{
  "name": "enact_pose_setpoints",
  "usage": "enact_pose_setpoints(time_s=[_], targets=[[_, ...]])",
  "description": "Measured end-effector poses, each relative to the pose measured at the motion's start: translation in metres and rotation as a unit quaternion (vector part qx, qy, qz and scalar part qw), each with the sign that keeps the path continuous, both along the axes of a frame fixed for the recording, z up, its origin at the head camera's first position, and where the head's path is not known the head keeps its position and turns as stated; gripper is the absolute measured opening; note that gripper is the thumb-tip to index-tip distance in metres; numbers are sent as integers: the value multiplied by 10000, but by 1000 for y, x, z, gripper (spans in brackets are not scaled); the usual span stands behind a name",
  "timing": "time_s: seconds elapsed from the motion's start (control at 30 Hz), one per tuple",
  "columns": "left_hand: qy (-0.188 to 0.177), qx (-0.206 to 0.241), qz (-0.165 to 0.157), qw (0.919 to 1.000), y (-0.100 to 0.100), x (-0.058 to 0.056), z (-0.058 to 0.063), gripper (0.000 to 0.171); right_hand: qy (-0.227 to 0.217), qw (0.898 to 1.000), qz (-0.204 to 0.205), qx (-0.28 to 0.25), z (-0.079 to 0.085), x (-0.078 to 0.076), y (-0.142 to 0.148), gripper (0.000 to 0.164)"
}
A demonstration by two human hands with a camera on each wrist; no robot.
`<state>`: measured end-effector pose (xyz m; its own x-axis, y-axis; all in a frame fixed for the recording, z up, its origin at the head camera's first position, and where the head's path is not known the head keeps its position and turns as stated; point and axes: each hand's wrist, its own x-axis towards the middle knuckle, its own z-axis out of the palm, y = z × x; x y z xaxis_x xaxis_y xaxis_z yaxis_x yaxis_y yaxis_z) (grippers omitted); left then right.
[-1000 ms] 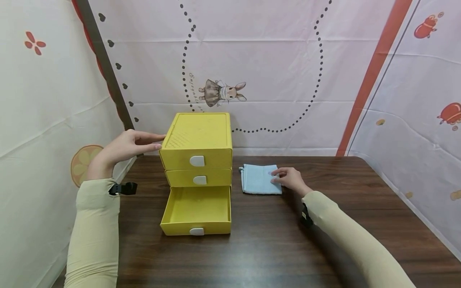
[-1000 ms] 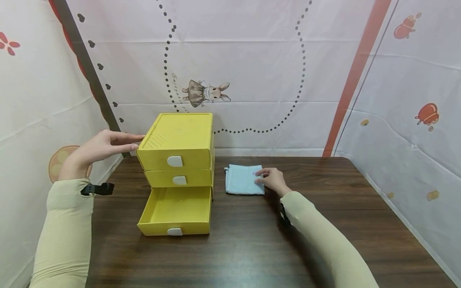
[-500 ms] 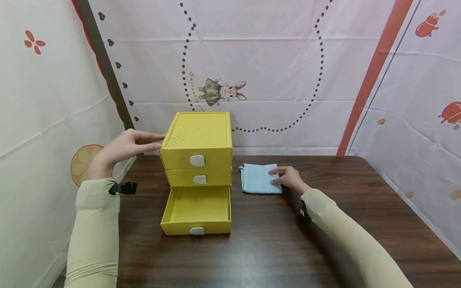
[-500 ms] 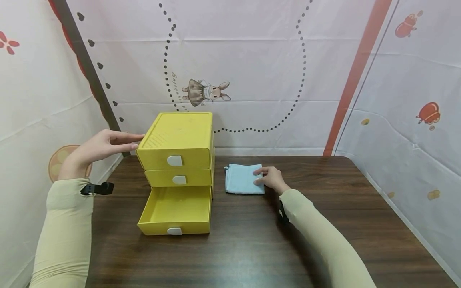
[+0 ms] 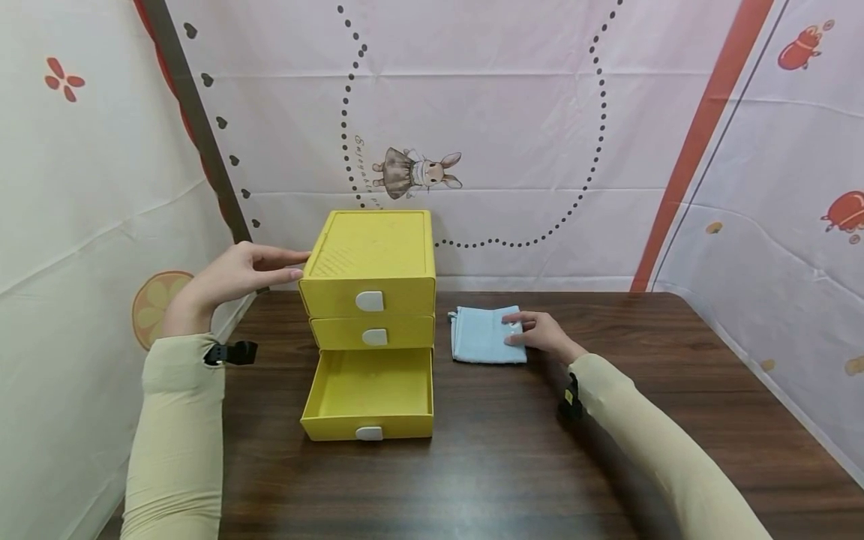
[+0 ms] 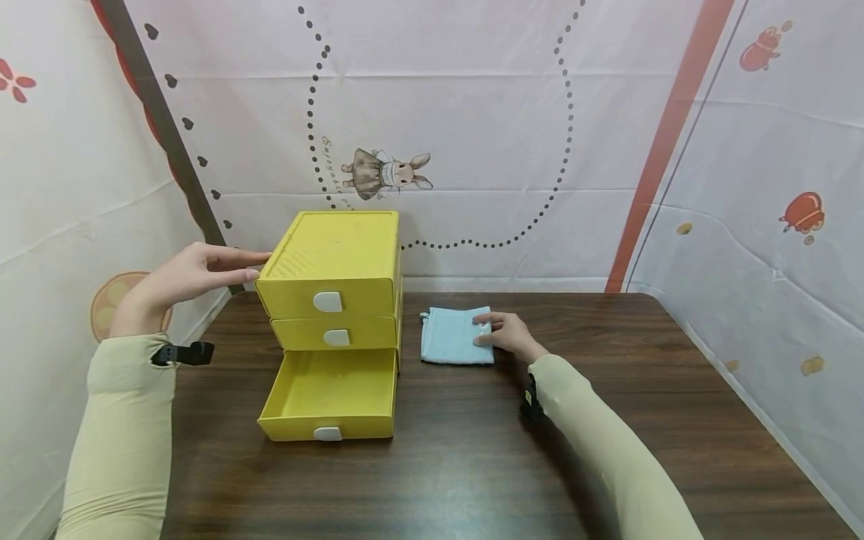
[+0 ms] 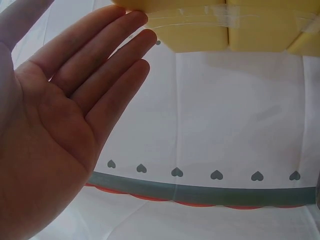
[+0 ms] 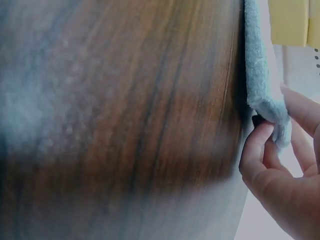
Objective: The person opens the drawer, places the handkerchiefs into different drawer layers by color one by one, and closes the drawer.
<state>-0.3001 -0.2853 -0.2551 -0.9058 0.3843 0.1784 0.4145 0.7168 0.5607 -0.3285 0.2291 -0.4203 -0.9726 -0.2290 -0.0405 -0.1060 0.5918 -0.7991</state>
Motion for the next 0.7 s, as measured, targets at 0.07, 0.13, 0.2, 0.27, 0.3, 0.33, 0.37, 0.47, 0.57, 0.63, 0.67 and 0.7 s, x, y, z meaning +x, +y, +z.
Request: enact_pose_setpoints(time_s=[0.07,0.13,0.2,0.27,0.3,0.33,0.37,0.47,0.57,0.63,0.67,0.7], targets=[[16,-33,28,10000,0,0,0,42,-68,9999,34,-153,0,0,1,50],[25,-58,58,10000,-1,-1,-1,43,-130,9994,90,-310,-1,0,3,52],[18,-61,61,10000,-1,-1,-1,43,-213,9987,125,-436,-1,1,3,53],[8,-69,77,9999,0,-1,-1,44,-289,9980,133,-538,0,2,4,54],[1,-68,80,9999,0,-1,0,44,-302,9979,149,-553,0,2,4,54],[-1,-72,82,9999,0,-1,0,45,-306,9978,153,-563,1,3,5,54],[-1,-75,78,9999,1,0,0,45,-320,9976,155,-594,2,3,5,54],[-2,-65,35,10000,2,1,1,44,-321,9966,224,-724,3,3,6,54],[17,-45,-19,10000,2,2,2,43,-400,9938,331,-986,3,3,7,54],[27,-38,-32,10000,2,3,2,43,-466,9914,407,-1152,2,3,7,55],[28,-34,-33,10000,2,3,2,42,-503,9903,421,-1224,2,3,8,55],[31,-37,-32,10000,2,3,2,42,-519,9895,449,-1271,2,3,8,56]])
